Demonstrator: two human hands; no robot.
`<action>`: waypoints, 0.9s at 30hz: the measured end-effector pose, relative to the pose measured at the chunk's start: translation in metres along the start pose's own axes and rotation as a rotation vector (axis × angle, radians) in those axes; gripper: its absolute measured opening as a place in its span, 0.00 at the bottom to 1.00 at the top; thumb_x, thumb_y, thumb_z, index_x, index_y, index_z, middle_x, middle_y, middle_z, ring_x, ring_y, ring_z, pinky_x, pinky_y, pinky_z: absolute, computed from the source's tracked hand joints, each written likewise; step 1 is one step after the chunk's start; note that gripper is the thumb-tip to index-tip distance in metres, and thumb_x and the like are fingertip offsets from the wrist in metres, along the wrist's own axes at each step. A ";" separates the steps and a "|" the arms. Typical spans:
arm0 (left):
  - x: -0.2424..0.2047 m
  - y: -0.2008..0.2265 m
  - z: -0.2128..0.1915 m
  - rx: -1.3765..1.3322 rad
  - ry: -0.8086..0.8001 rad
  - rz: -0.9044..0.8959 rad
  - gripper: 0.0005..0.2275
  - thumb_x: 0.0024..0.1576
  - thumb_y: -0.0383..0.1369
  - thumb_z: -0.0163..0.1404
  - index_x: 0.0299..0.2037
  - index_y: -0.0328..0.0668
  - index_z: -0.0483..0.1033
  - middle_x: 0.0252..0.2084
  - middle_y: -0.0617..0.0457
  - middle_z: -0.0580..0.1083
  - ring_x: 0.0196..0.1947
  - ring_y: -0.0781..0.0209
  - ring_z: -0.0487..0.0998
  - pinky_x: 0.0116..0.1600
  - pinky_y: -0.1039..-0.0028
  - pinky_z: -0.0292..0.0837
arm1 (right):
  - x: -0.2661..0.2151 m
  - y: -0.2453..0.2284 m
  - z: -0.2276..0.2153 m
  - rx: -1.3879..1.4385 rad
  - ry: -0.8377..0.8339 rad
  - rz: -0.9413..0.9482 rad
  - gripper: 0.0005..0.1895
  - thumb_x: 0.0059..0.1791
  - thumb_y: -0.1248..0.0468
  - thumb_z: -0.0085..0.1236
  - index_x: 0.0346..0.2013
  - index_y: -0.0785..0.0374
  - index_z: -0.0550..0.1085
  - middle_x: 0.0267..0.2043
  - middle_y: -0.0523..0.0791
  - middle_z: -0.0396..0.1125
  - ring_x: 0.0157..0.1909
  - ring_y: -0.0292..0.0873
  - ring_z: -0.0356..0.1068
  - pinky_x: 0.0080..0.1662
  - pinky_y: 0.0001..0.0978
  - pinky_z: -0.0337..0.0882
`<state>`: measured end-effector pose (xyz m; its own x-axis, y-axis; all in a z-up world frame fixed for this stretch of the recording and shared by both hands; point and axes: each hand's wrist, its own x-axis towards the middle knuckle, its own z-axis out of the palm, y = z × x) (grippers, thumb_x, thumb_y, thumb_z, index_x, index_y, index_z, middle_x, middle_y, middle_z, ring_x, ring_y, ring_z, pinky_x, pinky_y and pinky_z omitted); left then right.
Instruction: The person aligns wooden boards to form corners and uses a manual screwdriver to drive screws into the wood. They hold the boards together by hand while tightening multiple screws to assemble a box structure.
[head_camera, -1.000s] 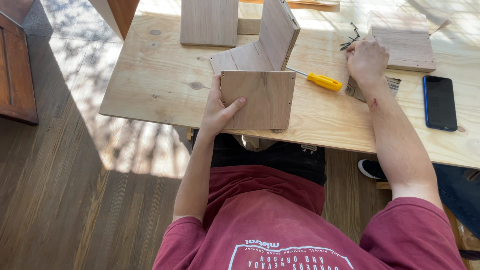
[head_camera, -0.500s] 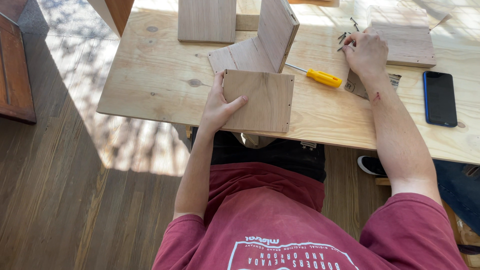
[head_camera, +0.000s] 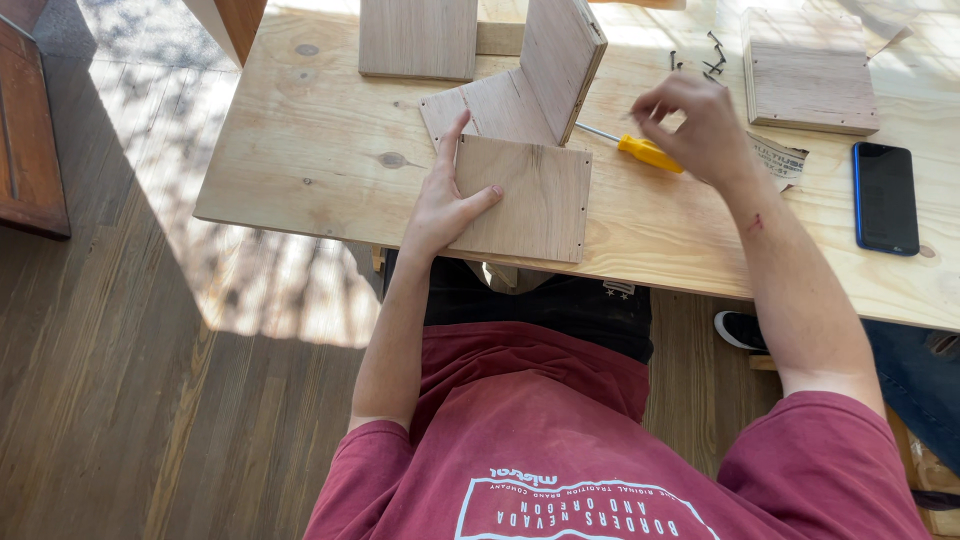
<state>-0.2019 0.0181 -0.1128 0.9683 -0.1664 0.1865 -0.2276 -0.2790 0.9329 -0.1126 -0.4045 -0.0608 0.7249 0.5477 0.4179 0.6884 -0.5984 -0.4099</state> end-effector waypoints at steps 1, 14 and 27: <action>-0.001 0.004 0.000 -0.002 0.005 -0.002 0.50 0.63 0.37 0.69 0.95 0.58 0.51 0.97 0.45 0.61 0.94 0.47 0.63 0.92 0.57 0.57 | -0.003 -0.004 0.014 0.000 -0.005 -0.004 0.07 0.66 0.82 0.74 0.55 0.71 0.88 0.53 0.54 0.82 0.49 0.47 0.80 0.59 0.36 0.85; 0.006 0.007 -0.002 -0.147 -0.059 -0.142 0.51 0.63 0.33 0.74 0.96 0.61 0.56 0.92 0.20 0.58 0.87 0.17 0.69 0.89 0.41 0.70 | -0.004 -0.022 0.050 -0.089 -0.046 -0.235 0.04 0.69 0.66 0.66 0.51 0.62 0.80 0.51 0.51 0.75 0.54 0.62 0.83 0.57 0.52 0.83; 0.004 0.028 -0.005 0.176 -0.067 -0.308 0.55 0.57 0.51 0.77 0.96 0.69 0.58 0.90 0.33 0.69 0.90 0.28 0.66 0.92 0.42 0.62 | -0.005 -0.034 0.051 -0.076 -0.094 -0.131 0.06 0.68 0.60 0.66 0.50 0.56 0.80 0.50 0.45 0.77 0.48 0.55 0.83 0.50 0.49 0.83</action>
<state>-0.2035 0.0146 -0.0846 0.9866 -0.1092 -0.1213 0.0540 -0.4832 0.8738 -0.1378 -0.3572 -0.0902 0.6304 0.6741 0.3849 0.7761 -0.5587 -0.2926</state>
